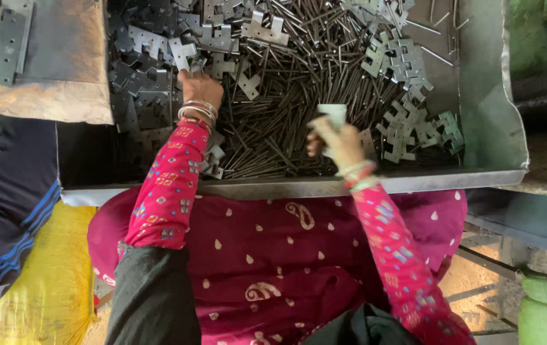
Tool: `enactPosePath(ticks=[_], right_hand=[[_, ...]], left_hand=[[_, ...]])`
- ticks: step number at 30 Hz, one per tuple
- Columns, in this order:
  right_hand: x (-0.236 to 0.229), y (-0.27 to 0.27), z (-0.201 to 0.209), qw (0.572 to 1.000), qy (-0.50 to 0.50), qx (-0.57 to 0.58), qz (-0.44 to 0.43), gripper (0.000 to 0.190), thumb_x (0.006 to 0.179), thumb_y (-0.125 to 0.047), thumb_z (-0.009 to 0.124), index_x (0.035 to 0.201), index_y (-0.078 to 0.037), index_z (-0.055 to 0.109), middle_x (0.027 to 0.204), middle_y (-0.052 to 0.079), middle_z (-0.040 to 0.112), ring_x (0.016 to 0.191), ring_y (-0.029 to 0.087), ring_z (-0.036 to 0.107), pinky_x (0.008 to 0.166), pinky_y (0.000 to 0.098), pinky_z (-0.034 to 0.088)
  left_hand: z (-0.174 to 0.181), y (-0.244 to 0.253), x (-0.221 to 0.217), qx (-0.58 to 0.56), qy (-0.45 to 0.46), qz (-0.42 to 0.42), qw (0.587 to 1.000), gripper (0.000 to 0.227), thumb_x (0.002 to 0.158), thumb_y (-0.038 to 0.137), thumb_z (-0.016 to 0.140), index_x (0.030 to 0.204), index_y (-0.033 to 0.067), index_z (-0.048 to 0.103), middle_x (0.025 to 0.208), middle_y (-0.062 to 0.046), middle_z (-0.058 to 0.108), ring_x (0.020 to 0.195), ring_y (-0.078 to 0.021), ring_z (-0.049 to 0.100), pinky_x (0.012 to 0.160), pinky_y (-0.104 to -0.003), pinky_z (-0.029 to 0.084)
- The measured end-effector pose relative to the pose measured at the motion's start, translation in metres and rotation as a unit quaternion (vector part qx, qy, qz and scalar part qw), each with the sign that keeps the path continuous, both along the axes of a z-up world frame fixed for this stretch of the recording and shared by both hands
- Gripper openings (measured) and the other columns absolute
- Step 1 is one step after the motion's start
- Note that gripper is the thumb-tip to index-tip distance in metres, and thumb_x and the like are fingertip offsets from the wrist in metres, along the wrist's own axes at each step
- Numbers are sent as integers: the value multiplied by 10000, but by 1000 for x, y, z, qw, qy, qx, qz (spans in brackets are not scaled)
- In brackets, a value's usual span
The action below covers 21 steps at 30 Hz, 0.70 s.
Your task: The person sorts small metal brackets and rods from a large bin, picking them up by hand and moving them around within the container. The hands repeatedly reach into the pile, separate pieces, and place them back into the bin.
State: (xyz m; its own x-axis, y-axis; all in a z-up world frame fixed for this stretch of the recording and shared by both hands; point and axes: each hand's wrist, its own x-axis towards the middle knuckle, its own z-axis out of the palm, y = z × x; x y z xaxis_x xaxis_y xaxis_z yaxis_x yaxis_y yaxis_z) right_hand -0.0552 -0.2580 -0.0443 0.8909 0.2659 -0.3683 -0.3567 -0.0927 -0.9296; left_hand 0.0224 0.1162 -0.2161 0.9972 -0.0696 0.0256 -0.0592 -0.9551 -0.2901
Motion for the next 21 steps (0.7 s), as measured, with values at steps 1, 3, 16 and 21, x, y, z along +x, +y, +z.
enactPosePath(ticks=[1,3,16,21], right_hand=[[0,21,-12,987,-55,-138,54,359,953,-349,620,1193,-92,687,870,124,715,746,285,697,689,460,598],[0,53,-34,858,-316,-355,193,285,936,-327,750,1042,-64,726,924,170,736,835,321,711,745,490,586],[10,56,-59,859,-299,-327,258,418,821,-294,769,1169,-68,712,985,166,740,869,364,710,749,475,586],[12,21,-30,996,-17,78,50,391,949,-292,715,1213,-6,675,1076,182,758,946,308,768,867,505,656]], left_hand=[[-1,0,-2,-1,-11,-8,1000,209,940,142,608,899,160,813,894,-71,771,821,-279,720,872,-664,392],[0,-2,-2,9,-12,-21,1000,190,927,155,626,885,158,812,866,-64,777,765,-275,732,858,-699,403],[153,-17,8,-476,87,-31,875,291,954,318,680,1020,45,757,826,-164,735,723,-307,706,725,-471,580],[214,-45,-9,-769,195,68,606,400,958,325,706,1191,7,642,859,-105,705,705,-203,709,652,-366,653]])
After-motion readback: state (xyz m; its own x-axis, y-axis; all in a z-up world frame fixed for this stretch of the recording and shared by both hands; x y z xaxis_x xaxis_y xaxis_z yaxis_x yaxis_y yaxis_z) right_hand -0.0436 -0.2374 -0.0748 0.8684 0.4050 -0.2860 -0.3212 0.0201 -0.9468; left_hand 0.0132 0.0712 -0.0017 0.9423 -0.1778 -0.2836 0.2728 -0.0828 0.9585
